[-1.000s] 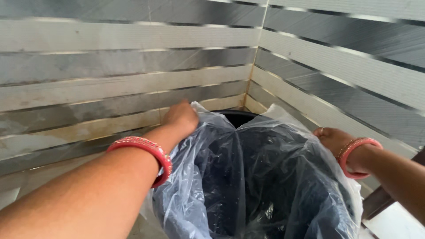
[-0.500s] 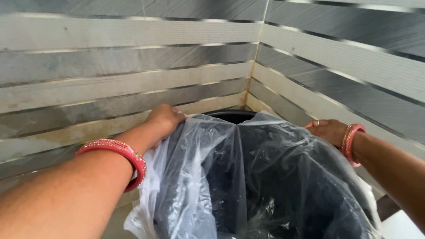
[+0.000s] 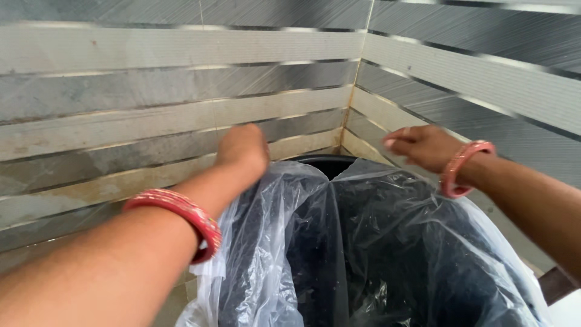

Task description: The person fills a black bucket with water from a wall-mounted tap, then places a white plastic bag inside the bucket and adjusts it to fit. The bucket is positioned in a corner of a tiled room.

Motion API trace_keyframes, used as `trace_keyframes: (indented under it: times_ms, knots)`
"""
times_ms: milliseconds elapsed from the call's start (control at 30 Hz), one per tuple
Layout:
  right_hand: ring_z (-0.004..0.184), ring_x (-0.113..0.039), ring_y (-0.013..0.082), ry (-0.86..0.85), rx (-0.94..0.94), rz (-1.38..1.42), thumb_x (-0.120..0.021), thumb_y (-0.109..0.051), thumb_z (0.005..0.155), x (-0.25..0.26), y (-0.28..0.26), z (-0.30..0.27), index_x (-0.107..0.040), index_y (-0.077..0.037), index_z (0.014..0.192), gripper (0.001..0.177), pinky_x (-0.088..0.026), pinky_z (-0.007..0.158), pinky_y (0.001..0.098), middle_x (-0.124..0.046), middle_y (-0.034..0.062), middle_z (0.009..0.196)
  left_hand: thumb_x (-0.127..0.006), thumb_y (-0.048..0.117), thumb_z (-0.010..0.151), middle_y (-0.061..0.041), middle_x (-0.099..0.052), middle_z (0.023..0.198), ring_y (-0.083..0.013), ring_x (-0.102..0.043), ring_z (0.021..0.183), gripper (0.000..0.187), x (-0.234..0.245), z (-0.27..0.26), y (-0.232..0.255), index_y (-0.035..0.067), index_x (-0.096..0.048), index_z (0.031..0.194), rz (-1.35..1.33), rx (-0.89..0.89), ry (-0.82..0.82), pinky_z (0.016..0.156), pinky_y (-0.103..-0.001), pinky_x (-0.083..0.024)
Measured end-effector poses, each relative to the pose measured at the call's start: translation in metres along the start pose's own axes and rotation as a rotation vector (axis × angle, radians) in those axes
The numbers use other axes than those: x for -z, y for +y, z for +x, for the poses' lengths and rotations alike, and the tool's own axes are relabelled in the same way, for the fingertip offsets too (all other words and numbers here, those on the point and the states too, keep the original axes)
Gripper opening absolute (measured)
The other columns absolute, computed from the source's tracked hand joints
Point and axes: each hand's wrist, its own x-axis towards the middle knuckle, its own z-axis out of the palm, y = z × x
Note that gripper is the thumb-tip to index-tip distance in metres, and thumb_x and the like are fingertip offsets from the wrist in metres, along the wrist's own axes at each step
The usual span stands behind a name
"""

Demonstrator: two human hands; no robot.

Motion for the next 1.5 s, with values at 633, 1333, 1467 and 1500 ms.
trace_keyframes:
  times_ms: [633,1333,1467,1500]
  knots:
    - [0.126,-0.061,0.041,0.05,0.118,-0.372,-0.033,-0.074,0.094,-0.061,-0.015,0.011,-0.056,-0.01,0.139,0.082,-0.045,0.109,0.0489,-0.067,0.0239,0.129,-0.085,0.058,0.071,-0.016,-0.054,0.145,-0.0346,-0.052,0.134,0.106,0.022,-0.064,0.059,0.007,-0.039,0.15,0.214,-0.105,-0.406,0.105,-0.048,-0.048]
    - [0.126,-0.061,0.0288,0.375,0.484,-0.491,-0.074,-0.05,0.084,-0.029,-0.075,-0.041,-0.069,-0.017,0.123,0.051,-0.049,0.103,0.0403,-0.071,0.0092,0.127,-0.074,0.078,0.071,-0.016,0.005,0.17,-0.0455,0.011,0.154,0.127,0.074,-0.087,0.06,0.021,-0.007,0.164,0.216,-0.085,-0.543,0.111,-0.079,0.001]
    - [0.109,-0.074,0.0224,-0.682,0.615,-0.554,-0.069,-0.033,0.082,-0.06,-0.089,-0.047,-0.079,-0.019,0.118,0.04,-0.055,0.096,0.0341,-0.08,0.0051,0.116,-0.075,0.063,0.076,-0.01,0.0,0.173,-0.0407,0.015,0.159,0.088,0.072,-0.135,0.063,0.029,-0.046,0.153,0.606,-0.396,-0.773,0.109,-0.086,0.012]
    - [0.112,-0.071,0.0209,-0.875,0.633,-0.522,-0.071,-0.03,0.079,-0.083,-0.088,-0.051,-0.076,-0.021,0.12,0.042,-0.053,0.097,0.0335,-0.078,0.0023,0.117,-0.073,0.058,0.079,-0.01,-0.005,0.173,-0.0402,0.012,0.16,0.077,0.071,-0.136,0.059,0.031,-0.052,0.148,0.663,-0.429,-0.756,0.11,-0.085,0.013]
